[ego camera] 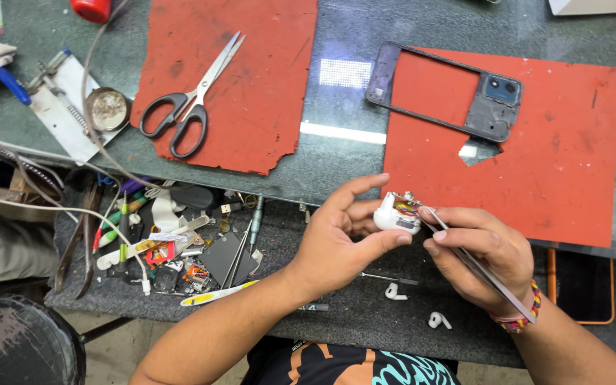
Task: The person uses tweezers to remove a small circuit board from a white wireless earbud charging case. They then handle a small battery and connect a red wire to the circuit board. The person continues to manipulate the components inside the case.
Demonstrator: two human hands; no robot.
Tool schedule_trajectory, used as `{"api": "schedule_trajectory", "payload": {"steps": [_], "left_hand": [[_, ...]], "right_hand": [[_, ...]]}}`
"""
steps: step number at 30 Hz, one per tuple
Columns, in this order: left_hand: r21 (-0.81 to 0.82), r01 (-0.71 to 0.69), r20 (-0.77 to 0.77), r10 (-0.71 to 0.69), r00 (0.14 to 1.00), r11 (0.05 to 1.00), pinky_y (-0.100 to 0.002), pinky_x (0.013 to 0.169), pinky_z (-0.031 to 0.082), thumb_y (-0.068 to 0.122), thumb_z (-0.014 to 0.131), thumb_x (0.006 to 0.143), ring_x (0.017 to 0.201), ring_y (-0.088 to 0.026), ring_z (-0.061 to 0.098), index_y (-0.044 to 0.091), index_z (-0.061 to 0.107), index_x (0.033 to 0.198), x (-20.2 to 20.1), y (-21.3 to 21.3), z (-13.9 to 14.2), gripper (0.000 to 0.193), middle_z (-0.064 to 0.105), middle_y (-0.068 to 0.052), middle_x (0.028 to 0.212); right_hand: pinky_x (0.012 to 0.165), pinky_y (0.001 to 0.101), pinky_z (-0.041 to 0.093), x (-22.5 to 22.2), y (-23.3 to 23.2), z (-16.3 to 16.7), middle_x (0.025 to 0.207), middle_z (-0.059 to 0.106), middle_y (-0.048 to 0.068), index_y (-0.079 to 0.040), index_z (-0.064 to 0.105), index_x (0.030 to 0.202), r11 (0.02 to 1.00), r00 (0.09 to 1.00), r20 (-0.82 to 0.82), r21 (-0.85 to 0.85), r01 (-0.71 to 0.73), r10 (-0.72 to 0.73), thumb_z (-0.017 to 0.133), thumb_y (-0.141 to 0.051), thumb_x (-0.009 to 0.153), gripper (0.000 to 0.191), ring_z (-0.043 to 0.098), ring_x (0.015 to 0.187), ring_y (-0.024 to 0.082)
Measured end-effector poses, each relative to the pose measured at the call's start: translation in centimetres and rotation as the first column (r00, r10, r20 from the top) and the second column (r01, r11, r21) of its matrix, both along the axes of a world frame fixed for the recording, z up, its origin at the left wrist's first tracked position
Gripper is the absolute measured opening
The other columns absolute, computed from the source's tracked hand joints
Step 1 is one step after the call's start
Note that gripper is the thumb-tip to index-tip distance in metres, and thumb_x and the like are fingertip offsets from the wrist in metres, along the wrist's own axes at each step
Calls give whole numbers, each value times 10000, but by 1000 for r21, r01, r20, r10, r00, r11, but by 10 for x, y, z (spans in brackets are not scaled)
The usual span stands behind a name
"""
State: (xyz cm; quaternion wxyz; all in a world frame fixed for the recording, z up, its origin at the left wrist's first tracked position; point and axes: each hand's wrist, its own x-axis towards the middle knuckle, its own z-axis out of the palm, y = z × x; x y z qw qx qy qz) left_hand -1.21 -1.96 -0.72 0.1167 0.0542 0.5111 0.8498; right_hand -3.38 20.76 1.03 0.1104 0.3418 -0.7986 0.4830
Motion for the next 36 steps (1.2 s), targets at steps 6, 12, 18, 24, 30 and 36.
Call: {"api": "schedule_trajectory", "payload": {"steps": [6,12,18,24,30,36], "left_hand": [[-1,6,10,-6,1000,1000,-273,951,588,-2,759,939,1087,-148,712,-14,428,1491,-3,11,-1,644,732,-180,1246],[-93,3,20,-1,1000,996,-242,872,588,9,787,911,1018,-120,717,-22,494,1433,-6,17,-1,599,751,-176,1224],[-120,1,0,-1,1000,993,-238,873,594,43,794,911,1025,-107,715,-34,521,1419,-11,24,1,581,742,-161,1249],[-123,-15,24,18,1000,992,-243,853,605,51,793,902,993,-118,730,-28,546,1341,-15,31,3,509,754,-158,1187],[-116,-1,-2,1,1000,993,-252,849,605,40,787,925,986,-132,740,-18,578,1228,-14,33,1,373,765,-158,1151],[-102,-15,10,16,1000,995,-253,834,614,39,799,908,968,-130,743,-20,620,1195,-14,35,-2,343,759,-130,1112]], "right_hand": [[912,343,636,-3,10,2,1159,709,179,-57,624,1060,999,1000,10,-31,6,-6,780,1,867,255,755,1085,273],[895,331,641,-7,16,6,1144,718,176,-63,624,1045,999,1000,22,-38,2,-1,790,-6,862,254,761,1066,260],[874,316,649,-13,24,8,1133,719,160,-66,620,1041,1000,1000,10,-25,-15,15,791,-14,862,252,762,1056,246],[883,323,653,-17,29,9,1134,712,149,-70,612,1037,1000,1000,-16,-19,-21,21,798,-18,854,266,756,1073,253],[871,321,651,-17,32,10,1134,711,139,-76,618,1033,1000,999,-25,-9,-21,21,811,-9,837,283,757,1063,244],[863,316,657,-19,33,10,1135,709,142,-81,625,1041,999,999,-11,-18,-47,47,810,-2,836,287,761,1049,238]]}}
